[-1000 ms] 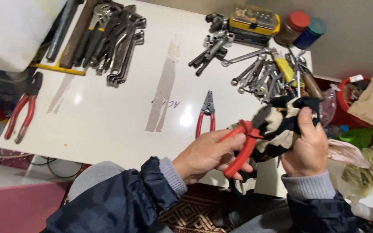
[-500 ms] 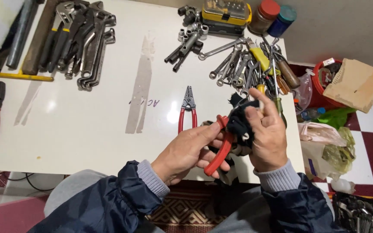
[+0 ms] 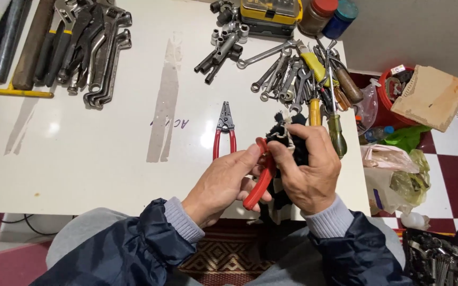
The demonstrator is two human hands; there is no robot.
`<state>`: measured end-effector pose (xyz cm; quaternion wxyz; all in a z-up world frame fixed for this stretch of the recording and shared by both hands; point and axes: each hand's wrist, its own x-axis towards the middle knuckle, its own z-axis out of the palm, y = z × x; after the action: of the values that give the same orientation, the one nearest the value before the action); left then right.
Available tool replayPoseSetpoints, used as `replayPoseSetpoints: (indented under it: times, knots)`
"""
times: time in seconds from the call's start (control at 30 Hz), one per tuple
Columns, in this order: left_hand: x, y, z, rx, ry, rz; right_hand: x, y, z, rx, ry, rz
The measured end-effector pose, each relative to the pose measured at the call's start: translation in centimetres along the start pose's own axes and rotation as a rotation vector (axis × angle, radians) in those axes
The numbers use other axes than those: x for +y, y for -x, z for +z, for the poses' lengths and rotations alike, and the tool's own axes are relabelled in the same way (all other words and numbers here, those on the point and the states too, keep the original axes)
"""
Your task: Cleaning a pair of needle-nose pliers by wiping them thoroughly with a cloth on a workbench.
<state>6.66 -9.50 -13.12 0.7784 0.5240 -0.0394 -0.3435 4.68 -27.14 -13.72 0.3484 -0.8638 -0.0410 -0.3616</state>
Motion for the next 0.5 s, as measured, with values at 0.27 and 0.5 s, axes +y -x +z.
replayPoseSetpoints:
  times: [0.27,0.5]
  knots:
    - [-0.3,0.0,-0.2,-0.003,0.000,-0.019,0.8,-1.5,-1.3,-0.103,0.022,-0.075]
    - [-0.1,0.0,-0.1,0.010,-0.149,0.031,0.6,-1.4,-1.3,-0.175,-0.025,-0.109]
